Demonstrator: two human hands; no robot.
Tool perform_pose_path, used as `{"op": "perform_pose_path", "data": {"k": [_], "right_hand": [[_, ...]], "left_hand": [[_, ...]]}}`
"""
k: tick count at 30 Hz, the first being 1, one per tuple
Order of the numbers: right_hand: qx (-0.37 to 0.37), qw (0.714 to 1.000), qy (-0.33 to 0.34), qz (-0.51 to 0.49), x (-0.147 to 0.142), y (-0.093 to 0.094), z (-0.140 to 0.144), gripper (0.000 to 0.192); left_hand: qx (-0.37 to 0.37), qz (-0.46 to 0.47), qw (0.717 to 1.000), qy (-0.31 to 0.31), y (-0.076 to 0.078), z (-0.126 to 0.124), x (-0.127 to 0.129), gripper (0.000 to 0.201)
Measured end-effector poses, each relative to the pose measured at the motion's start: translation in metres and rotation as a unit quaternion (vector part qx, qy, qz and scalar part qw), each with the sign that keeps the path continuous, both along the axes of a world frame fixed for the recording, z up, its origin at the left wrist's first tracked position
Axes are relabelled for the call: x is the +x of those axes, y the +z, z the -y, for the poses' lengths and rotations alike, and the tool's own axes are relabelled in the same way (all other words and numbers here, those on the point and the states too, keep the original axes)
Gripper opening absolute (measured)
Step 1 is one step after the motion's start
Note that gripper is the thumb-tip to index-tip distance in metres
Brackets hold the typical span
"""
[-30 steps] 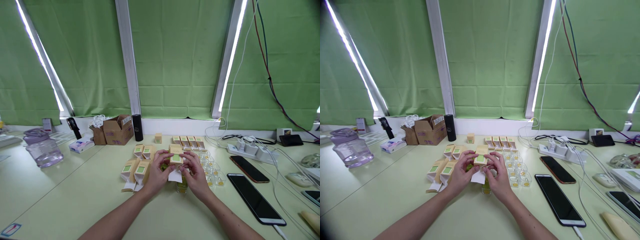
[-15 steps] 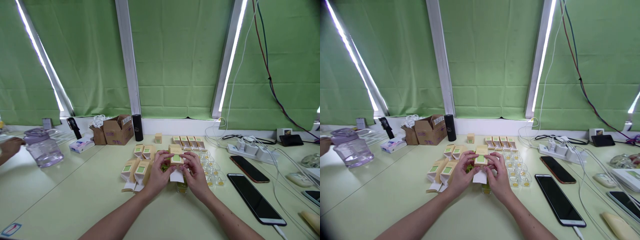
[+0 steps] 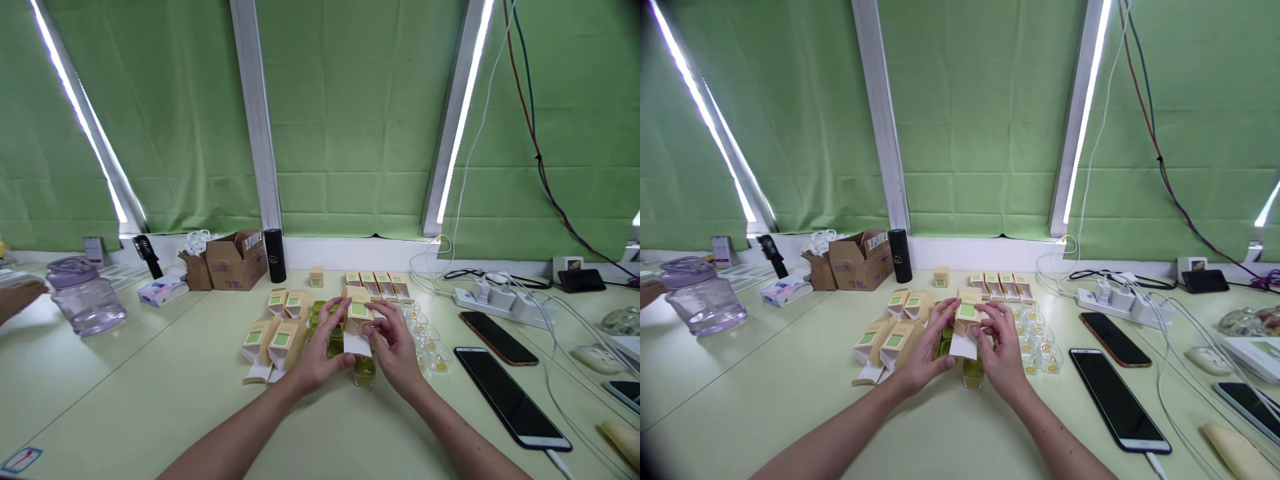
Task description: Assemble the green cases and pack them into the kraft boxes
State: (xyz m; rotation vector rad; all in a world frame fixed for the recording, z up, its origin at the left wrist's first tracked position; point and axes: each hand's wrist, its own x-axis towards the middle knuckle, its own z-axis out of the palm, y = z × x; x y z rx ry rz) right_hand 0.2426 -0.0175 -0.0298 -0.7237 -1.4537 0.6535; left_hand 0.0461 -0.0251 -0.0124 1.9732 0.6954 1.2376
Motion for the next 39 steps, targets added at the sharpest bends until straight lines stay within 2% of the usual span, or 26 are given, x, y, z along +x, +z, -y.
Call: {"op": "perform_pose_path", "data": {"k": [3,8,18,25,39], "right_hand": [[-0.004,1.0,0.0,-0.006,-0.0001,-0.0003,-0.0004,0.031],[-0.006,1.0,0.007,-0.001,-0.0019,-0.0019,0.0003,0.031],[0.008,0.998,0.054,0.025,0.0001,0.0004,0.0046,0.033],[0.01,0.997,0.073,0.036,0.0007,-0.0008,0.0061,0.035],[0.034,0.995,0.076,0.051,0.0006,-0.0005,0.0078,0.036]], "left_hand": [[-0.001,-0.015,1.0,-0.004,-0.0024,-0.0014,0.0011,0.108],[0.012,0.002,1.0,0.027,-0.0012,0.0004,0.0041,0.087],[-0.01,0.064,0.997,0.05,0.0,0.0008,0.0058,0.062],[-0.059,0.11,0.991,0.036,-0.0006,0.0014,0.0075,0.055],[-0.066,0.119,0.989,0.052,0.0007,0.0015,0.008,0.049]]}}
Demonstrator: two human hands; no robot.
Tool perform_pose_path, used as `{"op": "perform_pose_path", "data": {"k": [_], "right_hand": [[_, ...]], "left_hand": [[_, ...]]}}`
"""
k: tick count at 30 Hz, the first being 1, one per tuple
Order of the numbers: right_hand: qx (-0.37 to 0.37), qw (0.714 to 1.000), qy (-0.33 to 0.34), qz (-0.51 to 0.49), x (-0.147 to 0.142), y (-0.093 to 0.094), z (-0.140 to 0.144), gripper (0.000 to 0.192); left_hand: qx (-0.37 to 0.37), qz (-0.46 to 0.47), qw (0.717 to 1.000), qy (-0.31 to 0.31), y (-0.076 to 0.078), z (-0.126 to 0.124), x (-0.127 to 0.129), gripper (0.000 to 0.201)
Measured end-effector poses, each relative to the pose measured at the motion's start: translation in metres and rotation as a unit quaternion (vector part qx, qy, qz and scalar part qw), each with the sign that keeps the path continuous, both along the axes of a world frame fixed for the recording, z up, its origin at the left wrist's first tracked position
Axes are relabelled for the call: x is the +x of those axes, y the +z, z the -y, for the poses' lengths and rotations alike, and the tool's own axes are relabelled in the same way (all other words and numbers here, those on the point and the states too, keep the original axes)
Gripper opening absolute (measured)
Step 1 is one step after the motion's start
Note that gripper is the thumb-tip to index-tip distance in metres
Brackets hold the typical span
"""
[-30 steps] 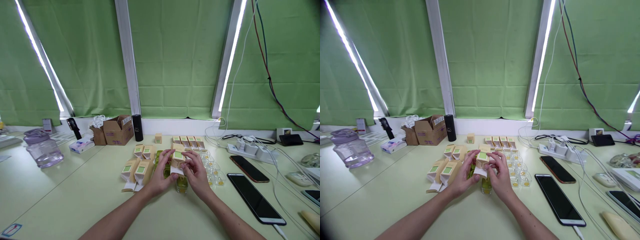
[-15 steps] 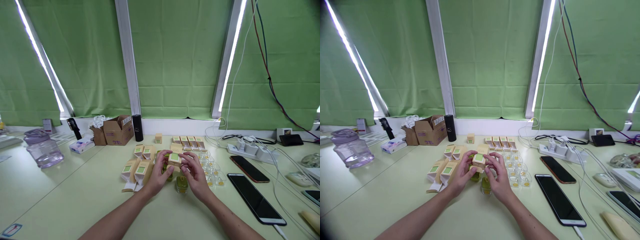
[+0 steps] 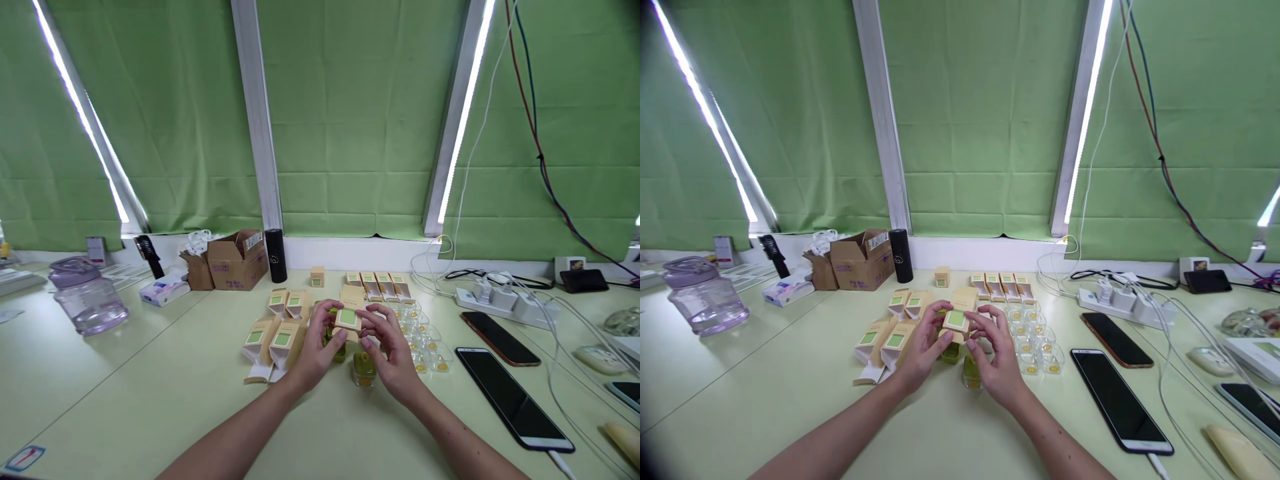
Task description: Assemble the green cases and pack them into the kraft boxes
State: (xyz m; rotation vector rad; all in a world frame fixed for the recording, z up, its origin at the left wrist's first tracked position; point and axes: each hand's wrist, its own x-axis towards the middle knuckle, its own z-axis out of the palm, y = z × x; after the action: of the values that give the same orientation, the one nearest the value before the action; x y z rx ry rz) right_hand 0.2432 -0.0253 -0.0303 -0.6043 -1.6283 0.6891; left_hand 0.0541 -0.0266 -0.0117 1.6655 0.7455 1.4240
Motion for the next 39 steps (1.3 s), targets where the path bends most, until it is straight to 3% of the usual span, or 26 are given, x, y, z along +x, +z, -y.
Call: {"op": "perform_pose_path", "data": {"k": [17,29,39], "right_hand": [[0.012,1.0,-0.011,0.005,-0.0015,0.001,0.0021,0.039],[-0.001,1.0,-0.027,-0.005,-0.002,0.003,0.0008,0.036],[-0.006,1.0,-0.026,-0.008,-0.0017,-0.0005,-0.0022,0.034]], "left_hand": [[0.028,-0.025,0.998,0.048,0.0029,0.001,0.0027,0.042],[0.061,-0.035,0.997,0.028,0.004,0.0032,0.0003,0.053],[0.059,-0.032,0.996,0.056,0.0035,0.0015,0.005,0.044]]}}
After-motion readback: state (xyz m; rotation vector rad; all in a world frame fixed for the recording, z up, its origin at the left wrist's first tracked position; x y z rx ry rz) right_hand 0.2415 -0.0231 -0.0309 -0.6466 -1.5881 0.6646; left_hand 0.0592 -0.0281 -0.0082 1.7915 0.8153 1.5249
